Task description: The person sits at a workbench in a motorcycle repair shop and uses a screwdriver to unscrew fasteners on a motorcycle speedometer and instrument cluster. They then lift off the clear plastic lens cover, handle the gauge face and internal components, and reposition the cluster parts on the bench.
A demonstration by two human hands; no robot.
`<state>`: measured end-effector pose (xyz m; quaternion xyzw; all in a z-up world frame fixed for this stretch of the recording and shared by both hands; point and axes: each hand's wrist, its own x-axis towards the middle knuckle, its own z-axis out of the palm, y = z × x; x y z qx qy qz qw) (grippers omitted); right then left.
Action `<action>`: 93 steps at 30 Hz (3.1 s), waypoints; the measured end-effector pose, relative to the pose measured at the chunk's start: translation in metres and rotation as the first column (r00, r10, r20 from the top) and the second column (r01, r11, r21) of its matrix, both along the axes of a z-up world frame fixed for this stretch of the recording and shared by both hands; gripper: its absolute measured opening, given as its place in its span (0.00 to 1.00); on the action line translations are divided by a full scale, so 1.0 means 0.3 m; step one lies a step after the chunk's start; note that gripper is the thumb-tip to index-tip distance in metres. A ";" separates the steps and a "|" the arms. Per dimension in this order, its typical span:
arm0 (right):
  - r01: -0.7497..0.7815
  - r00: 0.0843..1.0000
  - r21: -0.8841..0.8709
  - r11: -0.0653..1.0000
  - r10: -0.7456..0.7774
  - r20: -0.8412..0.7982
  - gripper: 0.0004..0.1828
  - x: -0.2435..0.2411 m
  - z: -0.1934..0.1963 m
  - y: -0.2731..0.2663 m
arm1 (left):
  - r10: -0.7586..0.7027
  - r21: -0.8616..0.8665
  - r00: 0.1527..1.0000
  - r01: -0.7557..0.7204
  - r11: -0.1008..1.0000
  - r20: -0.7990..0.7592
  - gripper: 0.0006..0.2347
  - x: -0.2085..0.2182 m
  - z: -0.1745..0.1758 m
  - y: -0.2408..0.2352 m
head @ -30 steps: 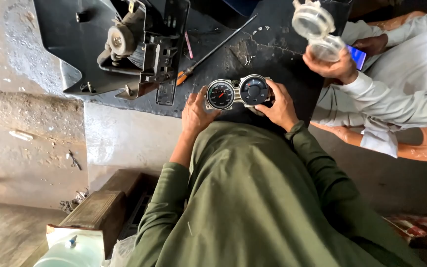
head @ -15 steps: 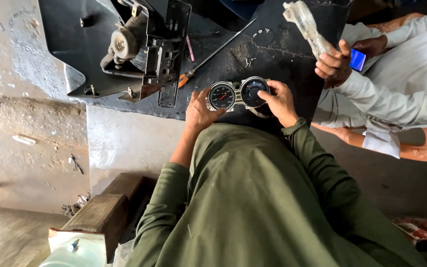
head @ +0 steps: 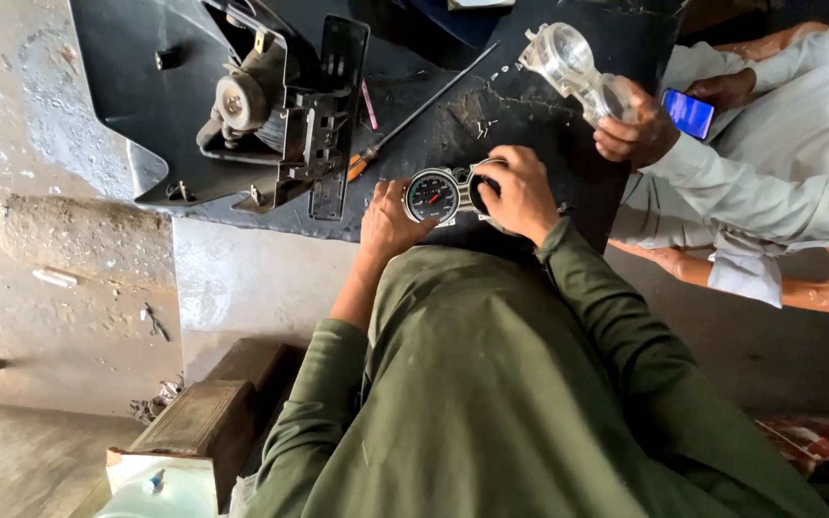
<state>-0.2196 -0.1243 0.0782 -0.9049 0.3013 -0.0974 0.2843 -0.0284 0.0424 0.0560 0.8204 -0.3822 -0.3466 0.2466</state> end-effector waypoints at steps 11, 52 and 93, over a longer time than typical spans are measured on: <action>-0.252 0.943 0.045 0.967 0.255 -0.215 0.09 0.126 -0.085 -0.058 | 0.062 -0.028 0.995 -0.064 0.998 -0.073 0.29 0.045 0.015 -0.018; 0.400 0.822 0.885 0.239 -0.521 -0.231 0.26 -0.244 -0.267 -0.044 | 0.079 -0.144 0.970 -0.114 0.983 -0.229 0.39 0.012 -0.168 0.095; 0.164 0.848 0.811 0.562 -0.500 0.175 0.30 -0.300 0.092 -0.030 | -0.067 -0.306 0.998 0.068 0.949 0.011 0.40 -0.006 0.158 0.061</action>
